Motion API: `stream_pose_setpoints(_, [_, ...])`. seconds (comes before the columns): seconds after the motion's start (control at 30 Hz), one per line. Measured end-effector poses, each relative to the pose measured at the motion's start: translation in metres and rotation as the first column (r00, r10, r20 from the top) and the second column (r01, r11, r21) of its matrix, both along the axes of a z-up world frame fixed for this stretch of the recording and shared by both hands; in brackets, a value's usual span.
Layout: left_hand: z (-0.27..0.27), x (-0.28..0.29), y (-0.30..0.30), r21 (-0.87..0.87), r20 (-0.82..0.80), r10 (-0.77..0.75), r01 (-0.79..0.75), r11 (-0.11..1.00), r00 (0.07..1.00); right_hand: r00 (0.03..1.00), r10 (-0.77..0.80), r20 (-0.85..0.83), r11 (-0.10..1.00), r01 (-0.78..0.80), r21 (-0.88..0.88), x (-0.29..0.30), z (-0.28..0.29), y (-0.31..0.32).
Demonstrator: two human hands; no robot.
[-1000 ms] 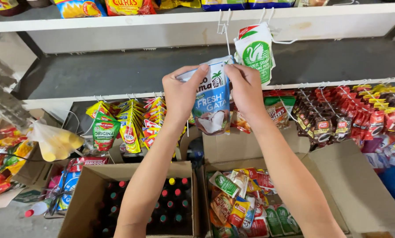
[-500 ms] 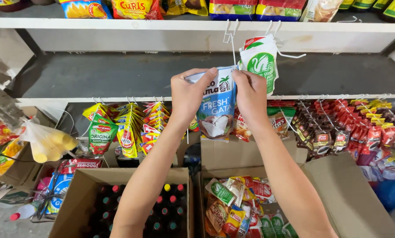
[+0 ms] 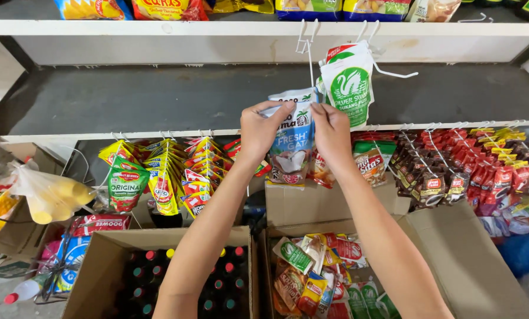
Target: The person is hanging various condiment sachets and coffee packets onto display hooks on a grocery shelf.
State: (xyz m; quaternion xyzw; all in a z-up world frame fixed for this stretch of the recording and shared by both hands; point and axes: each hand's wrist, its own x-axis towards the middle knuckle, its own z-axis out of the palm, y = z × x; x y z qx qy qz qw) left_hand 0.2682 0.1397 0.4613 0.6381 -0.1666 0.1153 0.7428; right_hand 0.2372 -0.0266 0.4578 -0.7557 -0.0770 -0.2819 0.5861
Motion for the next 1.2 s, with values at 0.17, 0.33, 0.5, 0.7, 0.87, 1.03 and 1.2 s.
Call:
stream_pose_setpoints(0.17, [-0.007,0.028,-0.019,0.091,-0.009,0.117,-0.116,0.989,0.993,0.998,-0.040,0.043,0.997,0.043,-0.062,0.033,-0.008,-0.016])
stream_pose_setpoints(0.33, [-0.017,0.051,-0.029,0.138,0.023,0.182,-0.184,0.973,0.983,0.987,-0.135,0.088,0.965,0.151,-0.214,0.053,-0.018,-0.025])
stream_pose_setpoints(0.5, [-0.030,0.043,-0.024,0.148,0.026,0.243,-0.244,0.958,0.970,0.967,-0.215,0.136,0.944,0.241,-0.227,0.038,-0.027,-0.020])
stream_pose_setpoints(0.7, [-0.081,0.028,-0.007,0.178,0.150,0.287,-0.311,0.934,0.946,0.961,-0.196,0.193,0.943,0.239,-0.232,0.004,-0.069,-0.040])
stream_pose_setpoints(0.87, [-0.100,-0.010,0.005,0.147,0.084,0.230,-0.241,0.959,0.969,0.979,-0.196,0.059,0.959,0.204,-0.196,-0.043,-0.106,-0.046])
stream_pose_setpoints(1.03, [-0.126,-0.069,0.003,0.205,0.052,0.193,-0.200,0.958,0.980,0.977,-0.207,-0.050,0.967,0.197,-0.161,-0.110,-0.161,-0.049])
stream_pose_setpoints(1.2, [-0.164,-0.125,-0.011,0.154,-0.091,0.043,-0.029,0.988,0.995,0.920,-0.258,-0.294,0.966,0.243,-0.086,-0.170,-0.247,-0.074])
